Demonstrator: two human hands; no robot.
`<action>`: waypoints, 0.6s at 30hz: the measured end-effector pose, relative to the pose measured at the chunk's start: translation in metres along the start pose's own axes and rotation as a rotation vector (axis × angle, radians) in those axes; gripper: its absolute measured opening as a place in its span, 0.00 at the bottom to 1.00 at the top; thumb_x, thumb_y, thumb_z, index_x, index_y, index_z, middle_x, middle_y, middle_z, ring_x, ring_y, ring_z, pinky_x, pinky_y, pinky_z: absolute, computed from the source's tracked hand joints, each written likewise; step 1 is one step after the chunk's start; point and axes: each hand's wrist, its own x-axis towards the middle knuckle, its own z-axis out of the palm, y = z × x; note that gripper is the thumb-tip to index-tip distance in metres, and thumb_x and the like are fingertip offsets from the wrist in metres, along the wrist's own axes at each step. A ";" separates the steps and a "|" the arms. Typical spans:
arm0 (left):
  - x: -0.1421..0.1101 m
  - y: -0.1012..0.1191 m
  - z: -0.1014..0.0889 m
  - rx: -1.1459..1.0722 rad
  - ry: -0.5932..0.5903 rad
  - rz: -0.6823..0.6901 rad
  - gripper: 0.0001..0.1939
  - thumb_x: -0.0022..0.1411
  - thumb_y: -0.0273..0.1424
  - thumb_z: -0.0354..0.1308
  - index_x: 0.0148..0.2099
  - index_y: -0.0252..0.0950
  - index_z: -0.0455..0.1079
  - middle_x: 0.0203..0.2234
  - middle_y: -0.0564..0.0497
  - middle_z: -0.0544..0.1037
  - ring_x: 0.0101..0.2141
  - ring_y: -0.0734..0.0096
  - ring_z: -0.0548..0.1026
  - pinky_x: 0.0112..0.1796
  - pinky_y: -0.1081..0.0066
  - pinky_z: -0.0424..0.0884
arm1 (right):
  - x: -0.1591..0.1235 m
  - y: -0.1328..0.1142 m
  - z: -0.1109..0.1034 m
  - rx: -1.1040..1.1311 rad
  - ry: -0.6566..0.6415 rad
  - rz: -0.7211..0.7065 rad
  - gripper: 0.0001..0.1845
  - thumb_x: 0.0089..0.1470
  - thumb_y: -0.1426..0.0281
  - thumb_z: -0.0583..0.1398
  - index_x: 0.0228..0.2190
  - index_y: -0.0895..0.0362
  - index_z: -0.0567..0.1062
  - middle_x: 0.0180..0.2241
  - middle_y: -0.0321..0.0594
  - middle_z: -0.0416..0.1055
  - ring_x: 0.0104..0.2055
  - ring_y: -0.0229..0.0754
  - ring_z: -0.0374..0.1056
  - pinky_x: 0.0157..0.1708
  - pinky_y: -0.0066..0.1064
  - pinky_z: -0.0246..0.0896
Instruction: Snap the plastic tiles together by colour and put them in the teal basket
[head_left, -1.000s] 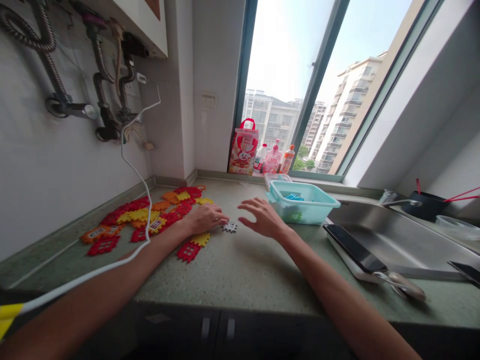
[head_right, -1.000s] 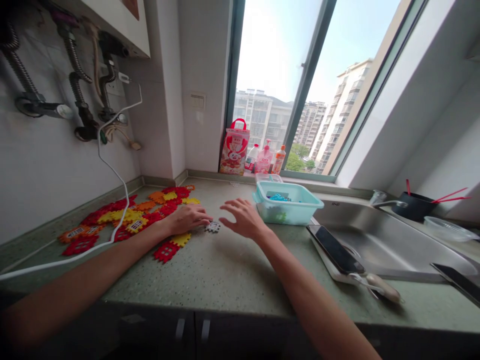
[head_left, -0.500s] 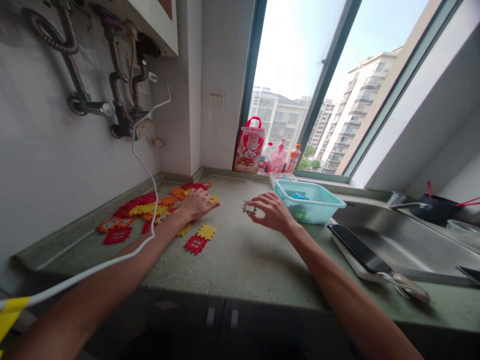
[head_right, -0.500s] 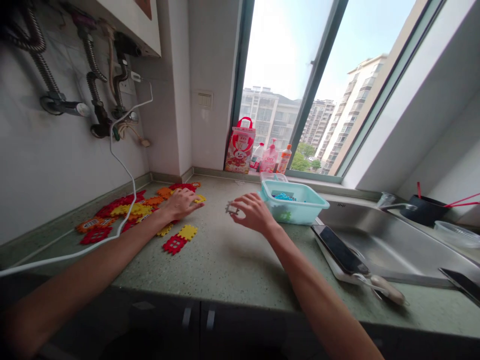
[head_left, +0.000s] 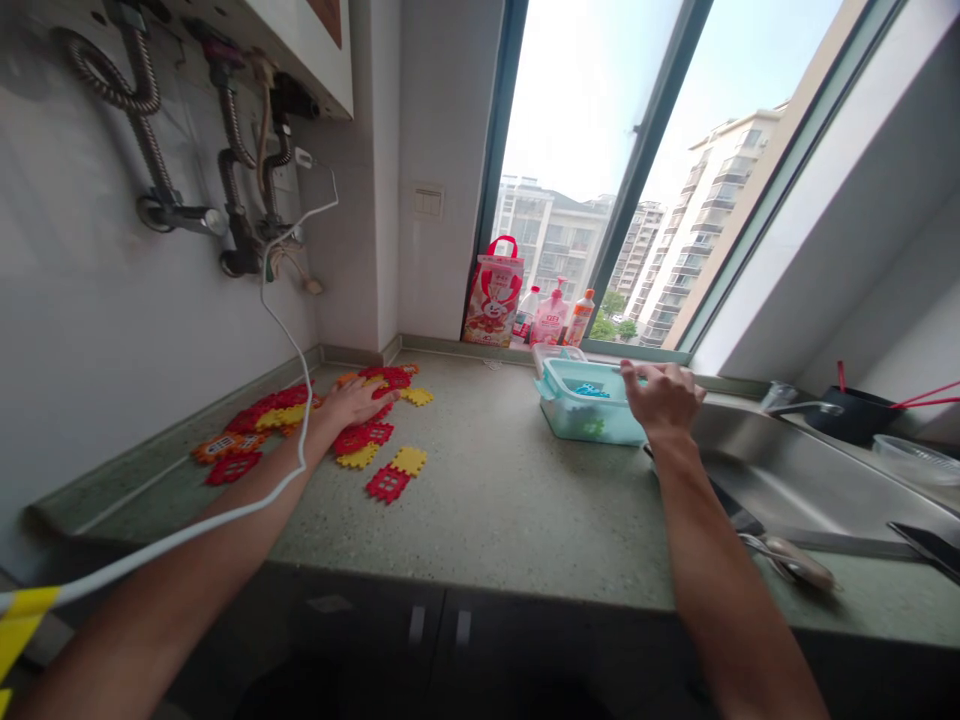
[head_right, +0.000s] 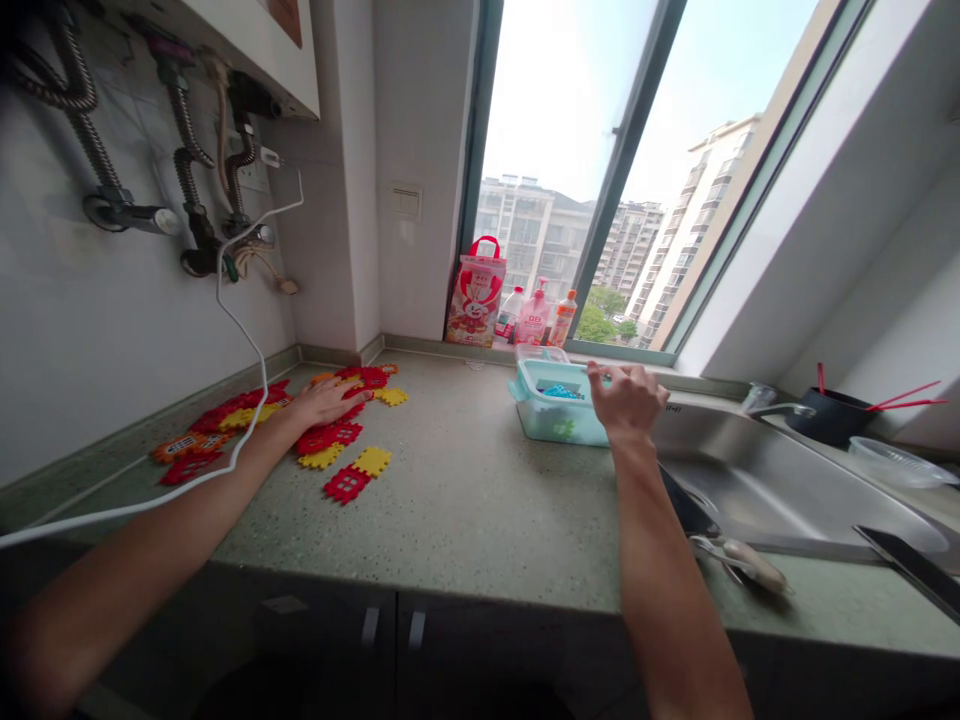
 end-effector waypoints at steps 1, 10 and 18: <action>0.000 0.000 0.000 -0.001 0.003 0.002 0.41 0.68 0.63 0.44 0.71 0.46 0.66 0.70 0.41 0.64 0.69 0.41 0.61 0.65 0.45 0.57 | 0.000 -0.002 0.000 0.000 -0.012 -0.010 0.28 0.67 0.51 0.53 0.39 0.58 0.84 0.46 0.54 0.76 0.49 0.59 0.64 0.50 0.51 0.54; -0.006 0.009 -0.013 0.078 0.309 0.117 0.36 0.71 0.61 0.42 0.59 0.42 0.77 0.55 0.40 0.79 0.57 0.45 0.73 0.58 0.51 0.59 | -0.053 -0.123 -0.002 0.459 -0.169 -0.715 0.15 0.70 0.64 0.58 0.51 0.53 0.80 0.57 0.48 0.74 0.59 0.53 0.66 0.60 0.47 0.59; -0.013 0.020 -0.026 0.144 0.447 0.174 0.28 0.75 0.52 0.44 0.51 0.41 0.80 0.49 0.41 0.83 0.53 0.49 0.74 0.56 0.52 0.57 | -0.129 -0.208 0.004 0.650 -0.644 -1.152 0.26 0.72 0.55 0.57 0.65 0.49 0.70 0.66 0.49 0.67 0.62 0.51 0.69 0.61 0.45 0.63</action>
